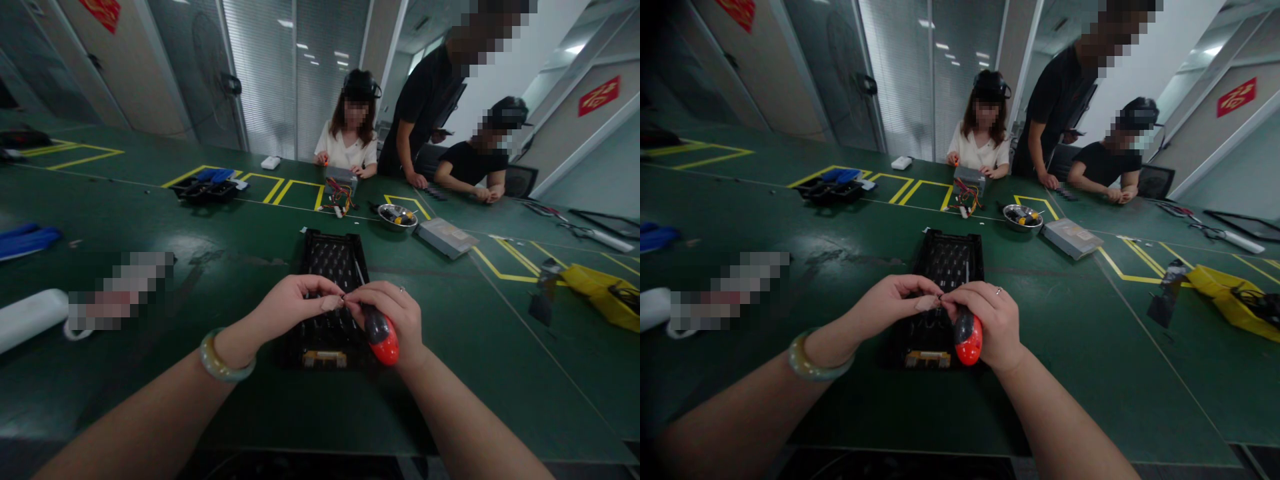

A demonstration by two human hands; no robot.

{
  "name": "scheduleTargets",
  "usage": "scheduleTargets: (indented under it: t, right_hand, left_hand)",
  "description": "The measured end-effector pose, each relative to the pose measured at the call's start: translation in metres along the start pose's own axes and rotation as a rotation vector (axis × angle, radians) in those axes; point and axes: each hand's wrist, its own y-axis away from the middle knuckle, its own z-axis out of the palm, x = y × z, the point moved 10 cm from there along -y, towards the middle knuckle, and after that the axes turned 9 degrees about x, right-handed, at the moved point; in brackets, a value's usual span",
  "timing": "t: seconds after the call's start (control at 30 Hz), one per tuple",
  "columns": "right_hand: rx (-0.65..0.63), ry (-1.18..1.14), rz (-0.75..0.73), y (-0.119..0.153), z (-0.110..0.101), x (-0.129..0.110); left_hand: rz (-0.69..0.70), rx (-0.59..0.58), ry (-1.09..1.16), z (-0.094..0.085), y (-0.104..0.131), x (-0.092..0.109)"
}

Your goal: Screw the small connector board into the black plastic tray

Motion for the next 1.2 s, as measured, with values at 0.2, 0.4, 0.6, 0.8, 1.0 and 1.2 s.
scheduleTargets:
  t: [0.2,0.4,0.6,0.8,1.0,1.2]
  right_hand:
    - [0.000,-0.040,0.040,0.001,0.002,0.004]
    - [-0.014,-0.079,0.086,0.003,0.004,0.011]
    - [0.198,-0.271,0.322,0.012,-0.011,0.039]
    - [0.286,-0.290,0.379,0.019,-0.018,0.050]
    - [0.259,-0.313,0.431,0.017,-0.013,0.052]
    - [0.254,-0.301,0.462,0.020,-0.012,0.054]
  left_hand:
    - [0.037,0.039,-0.018,-0.003,-0.001,-0.001]
    - [0.091,0.068,-0.084,-0.005,0.000,0.003]
    - [0.197,-0.016,-0.308,0.008,0.006,0.016]
    - [0.462,-0.321,-0.721,0.049,0.020,0.019]
    - [0.579,-0.395,-0.883,0.057,0.026,0.013]
    - [0.610,-0.434,-0.933,0.065,0.027,0.010]
